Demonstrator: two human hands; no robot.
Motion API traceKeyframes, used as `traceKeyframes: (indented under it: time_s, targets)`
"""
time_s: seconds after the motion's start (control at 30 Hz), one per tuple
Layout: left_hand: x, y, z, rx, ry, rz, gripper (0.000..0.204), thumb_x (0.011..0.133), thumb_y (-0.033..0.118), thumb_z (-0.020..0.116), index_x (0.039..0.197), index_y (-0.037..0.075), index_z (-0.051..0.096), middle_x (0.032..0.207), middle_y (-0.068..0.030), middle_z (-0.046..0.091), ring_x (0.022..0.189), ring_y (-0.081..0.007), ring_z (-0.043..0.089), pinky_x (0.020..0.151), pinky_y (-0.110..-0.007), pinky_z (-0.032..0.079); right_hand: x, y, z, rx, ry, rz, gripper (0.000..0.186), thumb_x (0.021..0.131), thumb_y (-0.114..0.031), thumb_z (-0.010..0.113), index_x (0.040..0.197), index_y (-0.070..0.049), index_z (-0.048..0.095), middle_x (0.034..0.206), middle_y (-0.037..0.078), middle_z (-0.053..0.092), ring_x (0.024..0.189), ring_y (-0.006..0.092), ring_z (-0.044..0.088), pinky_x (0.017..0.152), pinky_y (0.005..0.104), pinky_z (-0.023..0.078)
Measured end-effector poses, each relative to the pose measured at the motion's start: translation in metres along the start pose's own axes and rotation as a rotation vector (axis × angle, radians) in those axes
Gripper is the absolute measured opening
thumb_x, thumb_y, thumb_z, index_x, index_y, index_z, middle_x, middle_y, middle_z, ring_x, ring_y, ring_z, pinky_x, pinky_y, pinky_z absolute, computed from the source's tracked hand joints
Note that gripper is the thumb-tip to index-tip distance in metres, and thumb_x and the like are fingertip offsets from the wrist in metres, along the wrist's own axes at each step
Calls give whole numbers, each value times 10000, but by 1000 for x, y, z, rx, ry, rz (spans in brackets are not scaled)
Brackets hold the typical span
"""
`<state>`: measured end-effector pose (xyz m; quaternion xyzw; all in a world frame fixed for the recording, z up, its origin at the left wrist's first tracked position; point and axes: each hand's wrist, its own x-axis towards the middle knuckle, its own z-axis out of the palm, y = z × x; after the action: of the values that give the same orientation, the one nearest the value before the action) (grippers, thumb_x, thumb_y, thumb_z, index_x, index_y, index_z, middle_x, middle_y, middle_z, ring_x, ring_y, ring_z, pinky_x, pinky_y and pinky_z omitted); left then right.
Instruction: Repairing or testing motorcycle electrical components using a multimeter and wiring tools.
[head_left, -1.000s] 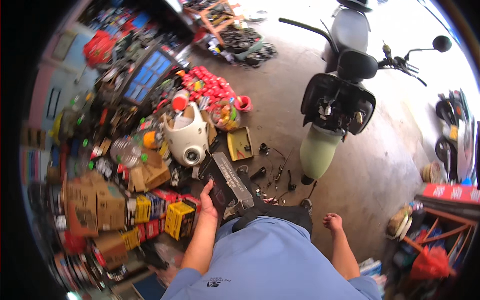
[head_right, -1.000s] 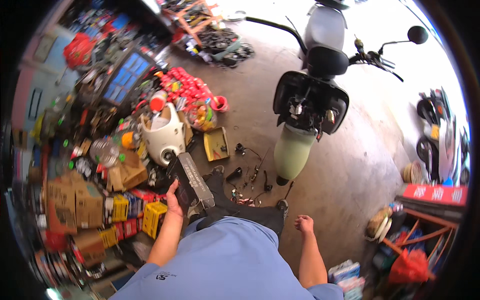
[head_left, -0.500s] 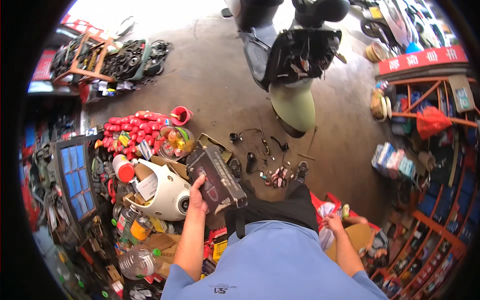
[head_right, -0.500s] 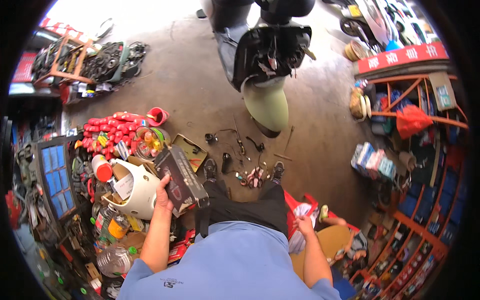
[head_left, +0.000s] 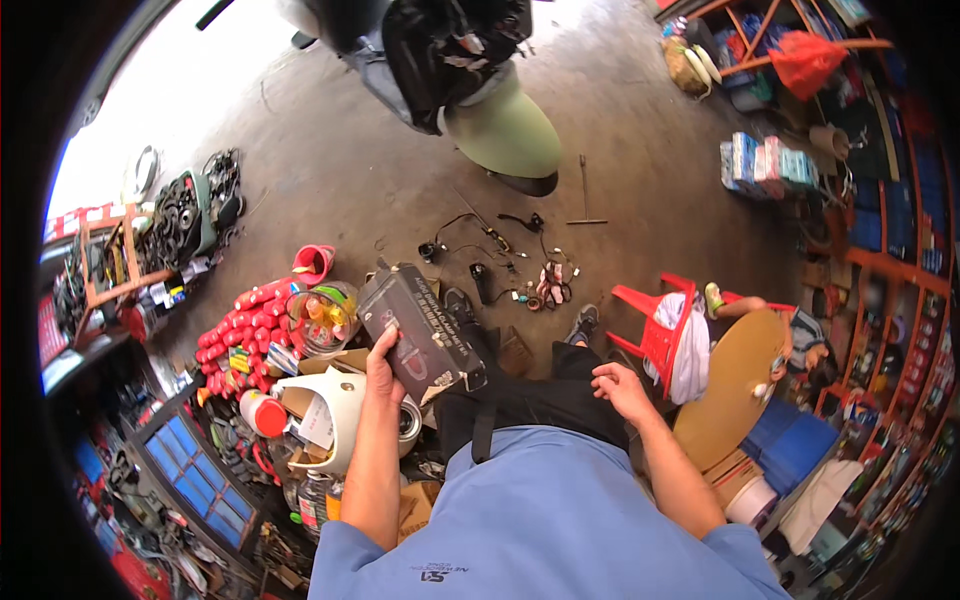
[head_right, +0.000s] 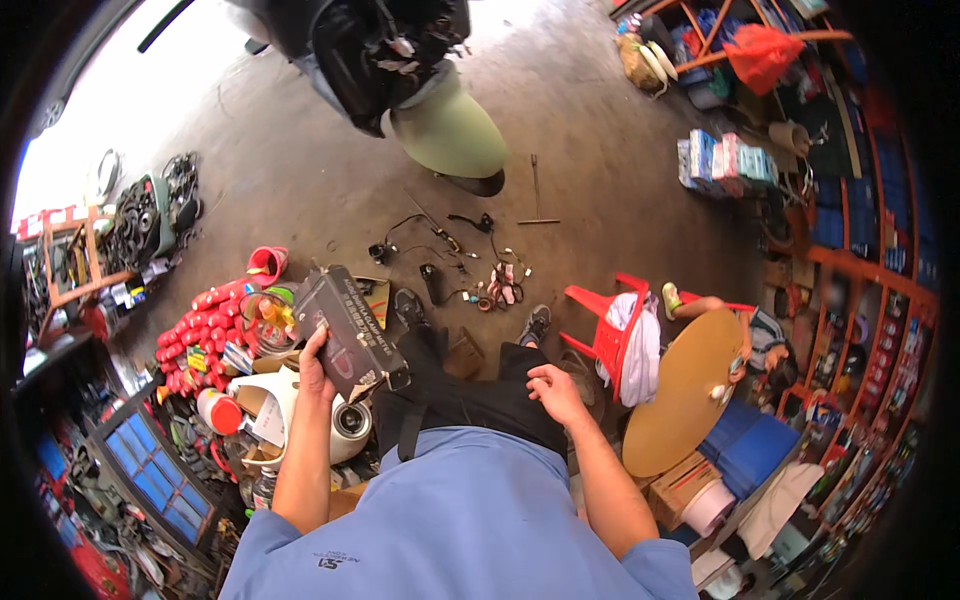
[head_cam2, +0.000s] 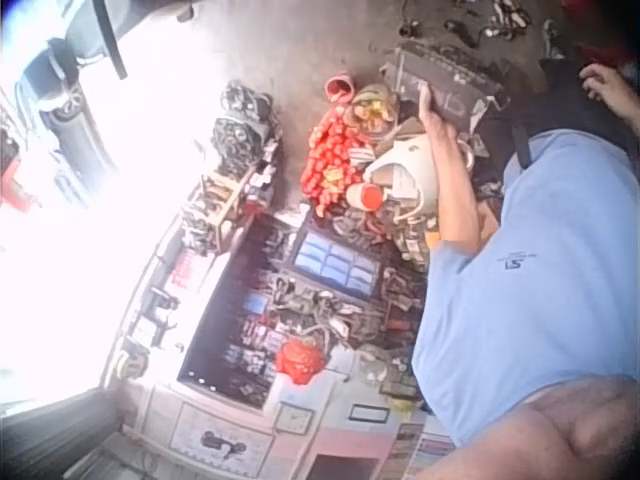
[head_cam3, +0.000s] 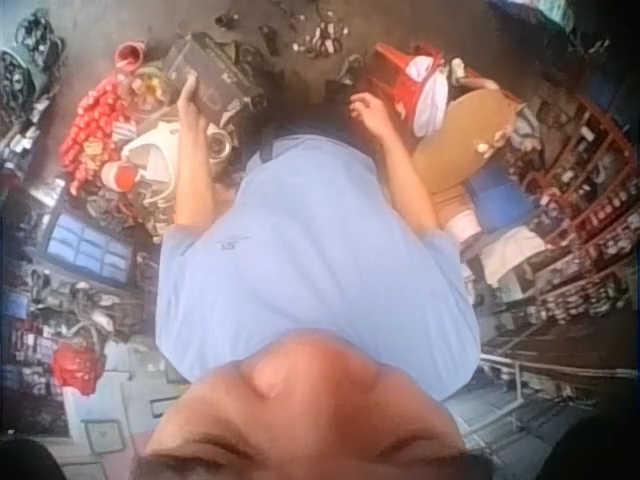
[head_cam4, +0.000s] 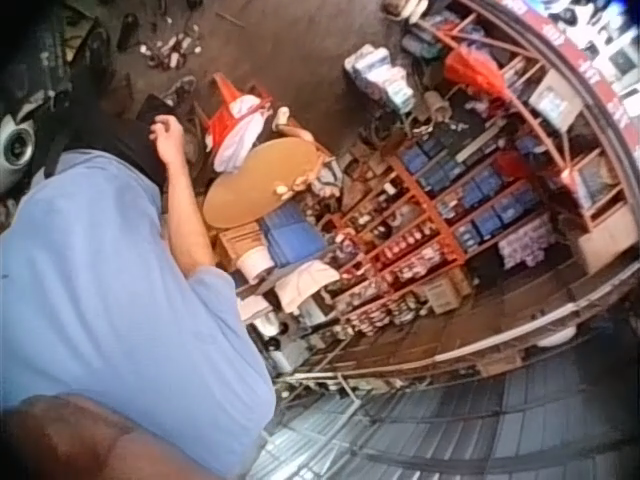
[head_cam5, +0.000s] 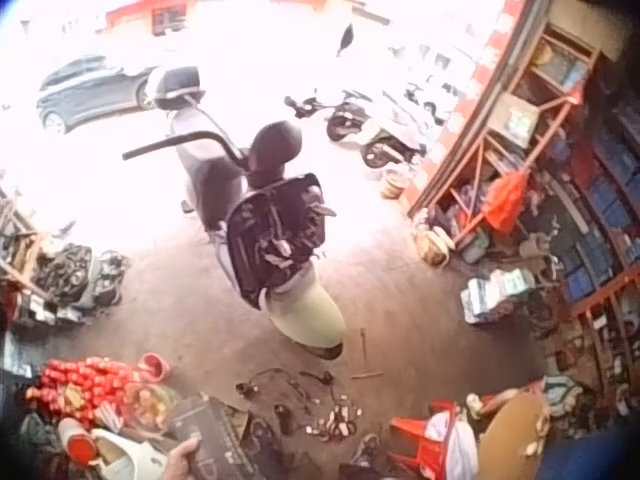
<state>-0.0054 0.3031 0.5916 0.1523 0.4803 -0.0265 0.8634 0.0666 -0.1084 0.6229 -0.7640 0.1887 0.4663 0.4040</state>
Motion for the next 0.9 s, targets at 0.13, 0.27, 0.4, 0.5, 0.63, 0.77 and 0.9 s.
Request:
traceKeyframes:
  time_s: [0.13,0.27,0.4,0.5,0.63,0.77,0.9]
  targets:
    - [-2,-38,45,176,-101,-140,380,756,267,694,1045,48,583,923,-96,642,847,-241,636,768,-398,538,-2,13,7,42,-9,-40,238,867,-76,499,1069,25,572,900,112,648,741,158,628,693,284,515]
    - [-7,-100,92,394,-167,-262,467,729,277,723,1095,43,553,918,-86,624,788,-213,637,704,-380,553,15,8,5,137,-83,-183,241,870,-94,529,1067,34,585,935,127,659,762,165,642,703,287,521]
    - [-18,-168,119,545,-299,-247,579,734,288,719,1206,43,492,1033,-94,602,916,-213,616,816,-365,526,17,-10,-8,201,-83,-356,268,890,-137,525,1103,9,595,927,112,667,807,150,638,728,270,507]
    - [-19,-202,132,619,-283,-252,580,732,294,722,1200,43,490,1028,-83,586,928,-202,602,804,-359,525,16,-1,-25,298,-79,-400,289,918,-173,506,1135,-3,596,933,84,666,835,134,627,747,259,497]
    - [-21,-229,143,675,-234,-226,584,736,305,723,1202,43,491,1021,-73,581,926,-189,594,801,-348,518,11,18,-58,668,-317,-277,327,949,-206,492,1194,1,554,1063,69,619,965,121,574,850,277,459]
    - [-11,-243,153,827,-259,-249,599,751,298,719,1235,35,484,1078,-78,584,940,-185,590,795,-346,510,14,29,-73,685,-448,-230,510,899,-232,587,1322,-9,409,1241,92,515,1144,147,478,968,306,387]
    - [11,-257,156,920,-284,-303,589,791,286,703,1263,33,457,1136,-78,559,999,-184,561,857,-337,476,22,34,-66,888,-458,-228,621,848,-204,661,1365,-36,361,1251,82,499,1160,178,469,1002,329,363]
